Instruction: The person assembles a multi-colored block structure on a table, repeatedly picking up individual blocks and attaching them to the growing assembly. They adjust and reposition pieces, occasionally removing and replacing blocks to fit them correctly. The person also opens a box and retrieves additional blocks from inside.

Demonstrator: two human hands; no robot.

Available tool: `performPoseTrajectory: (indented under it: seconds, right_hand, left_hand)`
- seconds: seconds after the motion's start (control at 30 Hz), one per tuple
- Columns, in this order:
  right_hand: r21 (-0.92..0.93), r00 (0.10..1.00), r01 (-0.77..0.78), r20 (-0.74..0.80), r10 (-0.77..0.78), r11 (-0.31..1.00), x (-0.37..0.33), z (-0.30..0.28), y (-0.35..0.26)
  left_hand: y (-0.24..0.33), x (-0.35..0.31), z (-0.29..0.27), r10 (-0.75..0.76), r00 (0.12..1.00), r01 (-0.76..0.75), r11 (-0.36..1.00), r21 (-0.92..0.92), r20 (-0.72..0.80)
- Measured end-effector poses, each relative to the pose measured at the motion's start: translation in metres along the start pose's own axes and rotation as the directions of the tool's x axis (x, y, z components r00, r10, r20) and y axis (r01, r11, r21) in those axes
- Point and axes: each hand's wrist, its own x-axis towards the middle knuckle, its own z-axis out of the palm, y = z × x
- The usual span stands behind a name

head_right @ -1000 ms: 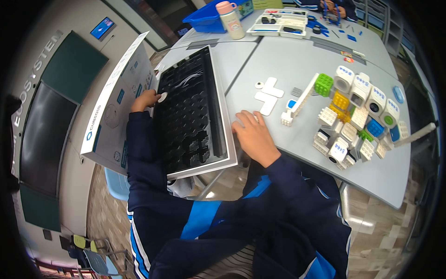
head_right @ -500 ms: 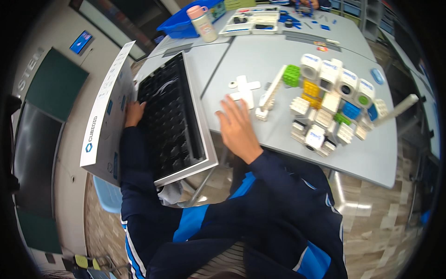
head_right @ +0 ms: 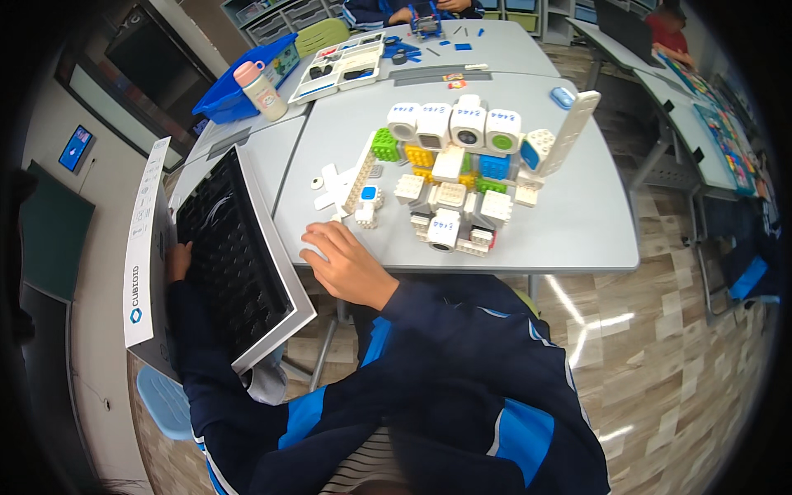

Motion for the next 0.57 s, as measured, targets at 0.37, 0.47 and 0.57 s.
performPoseTrajectory:
  seconds: [0.37, 0.47, 0.57]
  right_hand:
    - [-0.445, 0.934, -0.297, 0.050, 0.355, 0.845, -0.018, -0.009, 0.016]
    - [-0.432, 0.926, -0.311, 0.061, 0.371, 0.847, -0.020, -0.007, 0.016]
    - [-0.420, 0.920, -0.321, 0.076, 0.385, 0.849, -0.019, -0.010, 0.015]
  left_hand:
    - [0.007, 0.001, 0.003, 0.049, 0.977, -0.039, 0.998, 0.055, -0.208]
    - [0.005, -0.001, 0.001, 0.030, 0.967, -0.024, 0.999, 0.030, -0.252]
    - [0.012, 0.003, -0.007, 0.013, 0.950, -0.001, 0.999, 0.041, -0.312]
